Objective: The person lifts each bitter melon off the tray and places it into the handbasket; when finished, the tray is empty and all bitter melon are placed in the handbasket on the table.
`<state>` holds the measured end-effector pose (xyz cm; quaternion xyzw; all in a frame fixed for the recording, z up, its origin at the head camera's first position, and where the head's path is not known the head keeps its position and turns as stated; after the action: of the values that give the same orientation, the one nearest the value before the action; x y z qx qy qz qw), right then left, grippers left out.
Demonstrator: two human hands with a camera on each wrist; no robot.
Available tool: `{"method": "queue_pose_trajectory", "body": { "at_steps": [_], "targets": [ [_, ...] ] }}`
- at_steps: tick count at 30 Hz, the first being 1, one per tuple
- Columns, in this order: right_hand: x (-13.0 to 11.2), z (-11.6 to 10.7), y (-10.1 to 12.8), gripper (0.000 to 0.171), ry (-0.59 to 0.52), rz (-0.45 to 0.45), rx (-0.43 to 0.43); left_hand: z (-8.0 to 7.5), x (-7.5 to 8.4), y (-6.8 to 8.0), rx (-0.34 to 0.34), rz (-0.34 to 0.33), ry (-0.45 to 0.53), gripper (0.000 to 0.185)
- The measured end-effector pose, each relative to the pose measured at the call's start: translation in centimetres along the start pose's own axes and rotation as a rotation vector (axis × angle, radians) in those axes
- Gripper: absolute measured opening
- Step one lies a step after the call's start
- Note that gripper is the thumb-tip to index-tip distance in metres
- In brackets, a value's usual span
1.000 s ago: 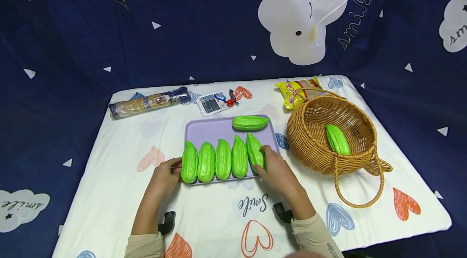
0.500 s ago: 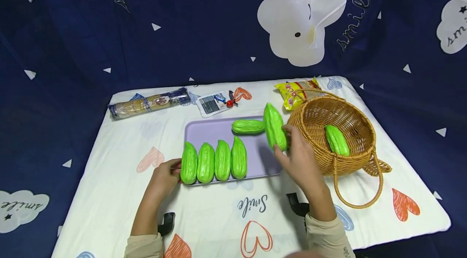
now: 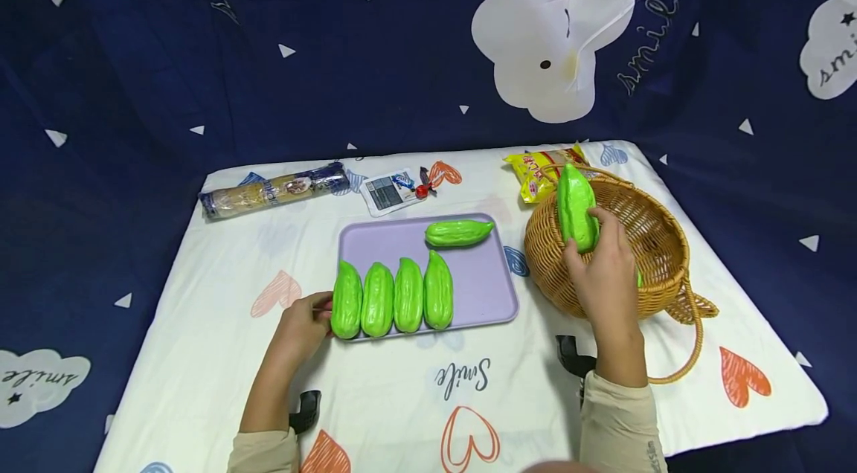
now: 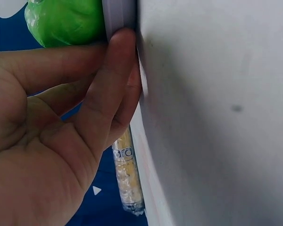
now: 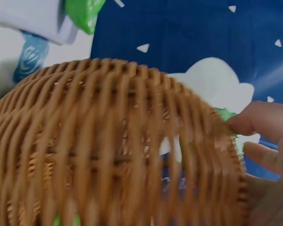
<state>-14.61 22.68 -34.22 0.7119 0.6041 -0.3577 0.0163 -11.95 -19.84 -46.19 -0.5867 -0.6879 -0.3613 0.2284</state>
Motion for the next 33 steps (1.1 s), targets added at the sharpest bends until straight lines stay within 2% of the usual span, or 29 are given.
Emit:
{"method": "queue_pose_trajectory", "body": {
  "at_steps": [4, 11, 18, 21, 24, 26, 29, 33],
  "targets": [
    [0.5, 0.5, 0.0, 0.051, 0.042, 0.019, -0.045, 0.0, 0.0, 0.0, -0.004, -0.007, 0.007, 0.037],
    [0.6, 0.6, 0.0, 0.052, 0.05, 0.046, -0.102, 0.0, -0.1, 0.1, 0.001, -0.007, 0.003, 0.037],
    [0.5, 0.6, 0.0, 0.051, 0.046, 0.018, -0.084, 0.1, -0.1, 0.1, -0.009, -0.017, 0.007, 0.038],
    [-0.1, 0.6, 0.2, 0.046, 0.016, -0.062, -0.028, 0.2, 0.0, 0.0, -0.014, -0.018, 0.014, 0.038],
    [-1.5, 1.0, 0.8, 0.04, -0.037, -0.204, 0.033, 0.1, 0.0, 0.0, -0.015, -0.017, 0.015, 0.038],
    [-3.0, 1.7, 1.5, 0.038, -0.068, -0.308, 0.04, 0.1, 0.1, 0.1, -0.014, -0.015, 0.019, 0.038],
    [-5.2, 3.6, 2.9, 0.038, -0.088, -0.418, -0.042, 0.1, 0.1, 0.1, -0.009, -0.012, 0.021, 0.038],
    [-7.4, 7.1, 5.6, 0.042, -0.034, -0.483, -0.259, 0.2, 0.1, 0.0, -0.007, -0.012, 0.026, 0.037]
  ]
}}
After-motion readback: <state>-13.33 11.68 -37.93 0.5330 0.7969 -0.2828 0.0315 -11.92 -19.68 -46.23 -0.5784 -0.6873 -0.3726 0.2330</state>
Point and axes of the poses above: each hand's wrist, its own y-axis away from the middle knuckle, its own z-axis out of the palm, x = y × z, the point moved 6 cm from there along -y, towards the middle knuckle, and after that the axes turned 5 degrees about y, right-handed, at the moved point
